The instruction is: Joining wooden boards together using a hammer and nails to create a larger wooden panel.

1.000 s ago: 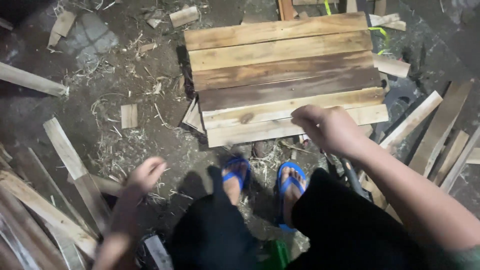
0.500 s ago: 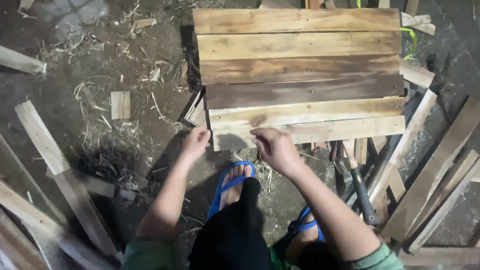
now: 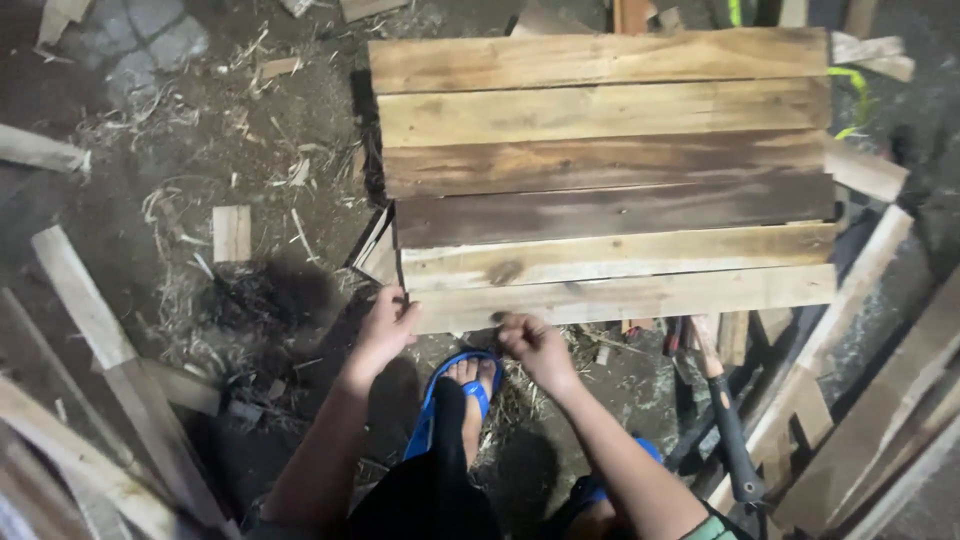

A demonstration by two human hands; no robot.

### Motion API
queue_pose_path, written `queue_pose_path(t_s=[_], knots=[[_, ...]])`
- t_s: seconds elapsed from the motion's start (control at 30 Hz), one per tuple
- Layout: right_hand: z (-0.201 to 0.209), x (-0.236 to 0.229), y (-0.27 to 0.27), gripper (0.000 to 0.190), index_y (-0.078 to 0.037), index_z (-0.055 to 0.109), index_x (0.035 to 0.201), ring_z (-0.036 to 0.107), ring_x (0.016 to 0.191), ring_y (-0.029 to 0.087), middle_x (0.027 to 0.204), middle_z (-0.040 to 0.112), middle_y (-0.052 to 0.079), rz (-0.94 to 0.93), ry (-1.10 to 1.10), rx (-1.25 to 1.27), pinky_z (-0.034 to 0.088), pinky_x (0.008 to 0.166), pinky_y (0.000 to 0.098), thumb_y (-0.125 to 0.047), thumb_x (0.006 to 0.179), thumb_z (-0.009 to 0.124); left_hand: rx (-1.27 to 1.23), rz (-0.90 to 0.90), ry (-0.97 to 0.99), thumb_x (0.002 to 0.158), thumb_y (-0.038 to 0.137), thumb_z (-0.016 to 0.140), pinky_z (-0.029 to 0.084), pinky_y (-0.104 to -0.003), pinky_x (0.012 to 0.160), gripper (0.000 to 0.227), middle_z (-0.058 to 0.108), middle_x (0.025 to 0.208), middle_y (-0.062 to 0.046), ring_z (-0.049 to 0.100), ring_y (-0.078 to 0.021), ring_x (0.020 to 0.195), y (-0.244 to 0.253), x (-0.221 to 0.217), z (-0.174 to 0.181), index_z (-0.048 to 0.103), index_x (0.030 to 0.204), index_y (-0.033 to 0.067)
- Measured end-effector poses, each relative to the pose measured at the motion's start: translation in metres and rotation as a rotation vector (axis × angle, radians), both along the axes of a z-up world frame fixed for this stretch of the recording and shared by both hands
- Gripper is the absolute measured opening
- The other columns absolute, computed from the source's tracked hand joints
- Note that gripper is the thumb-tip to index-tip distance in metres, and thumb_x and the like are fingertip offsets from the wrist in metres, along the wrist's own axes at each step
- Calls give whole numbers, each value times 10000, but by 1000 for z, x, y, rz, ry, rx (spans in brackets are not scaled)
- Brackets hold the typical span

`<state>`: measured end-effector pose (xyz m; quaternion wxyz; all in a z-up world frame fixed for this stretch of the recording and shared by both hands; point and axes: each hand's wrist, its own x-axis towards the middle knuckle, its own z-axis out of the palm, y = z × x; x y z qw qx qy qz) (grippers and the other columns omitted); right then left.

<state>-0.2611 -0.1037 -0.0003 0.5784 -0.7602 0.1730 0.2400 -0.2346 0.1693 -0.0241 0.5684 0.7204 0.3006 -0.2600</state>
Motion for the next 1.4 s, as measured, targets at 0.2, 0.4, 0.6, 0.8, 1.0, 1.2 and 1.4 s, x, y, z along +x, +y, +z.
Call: queue_pose_path(t_s=[0.2,0.4,0.6,0.8,1.0,1.2,1.4], knots=[[16,24,-2,234,2,725,1101,672,611,161,795,734,133,-152,-54,1,601,517,283,-114,908,789,-14,-44,-73,927,180,715,661,-450,691,583,588,1284,-404,732,-447,878,4,3,6,483,1402,-66],[12,23,27,129,-15,748,1048,639,626,105,722,682,68,-182,-239,-27,539,577,263,-47,926,776,46,-89,-155,914,164,727,660,-361,594,588,667,1192,-313,764,-345,712,3,-2,-13,461,1426,51],[20,20,69,169,-48,775,1076,687,723,140,789,750,113,-29,-346,-130,578,687,311,-47,908,800,-116,58,-203,916,154,743,677,-438,678,549,613,1209,-404,718,-493,912,4,-19,-28,489,1384,23],[-7,18,86,160,-98,775,1055,748,742,151,798,771,81,56,-388,-173,600,667,306,-76,900,807,-462,270,-169,961,119,701,644,-477,836,559,569,1244,-381,711,-459,1001,-6,-43,-70,365,1384,-22],[26,36,90,107,-52,703,1091,711,735,184,831,715,102,-38,-325,0,618,716,348,-86,991,716,-527,294,-276,925,87,743,666,-431,767,529,599,1101,-318,735,-367,865,-1,-39,-52,356,1270,-14],[90,70,77,104,-39,611,1141,724,783,187,940,669,114,-89,-303,115,657,729,359,-42,1045,651,-528,241,-461,903,92,748,678,-307,594,406,687,867,-215,740,-230,665,24,8,34,406,1112,31],[90,86,86,109,-15,614,1147,726,809,192,956,666,133,26,-387,103,662,748,377,-3,1046,650,-426,148,-531,905,120,744,666,-315,610,376,708,859,-184,749,-207,696,41,25,55,423,1088,52]])
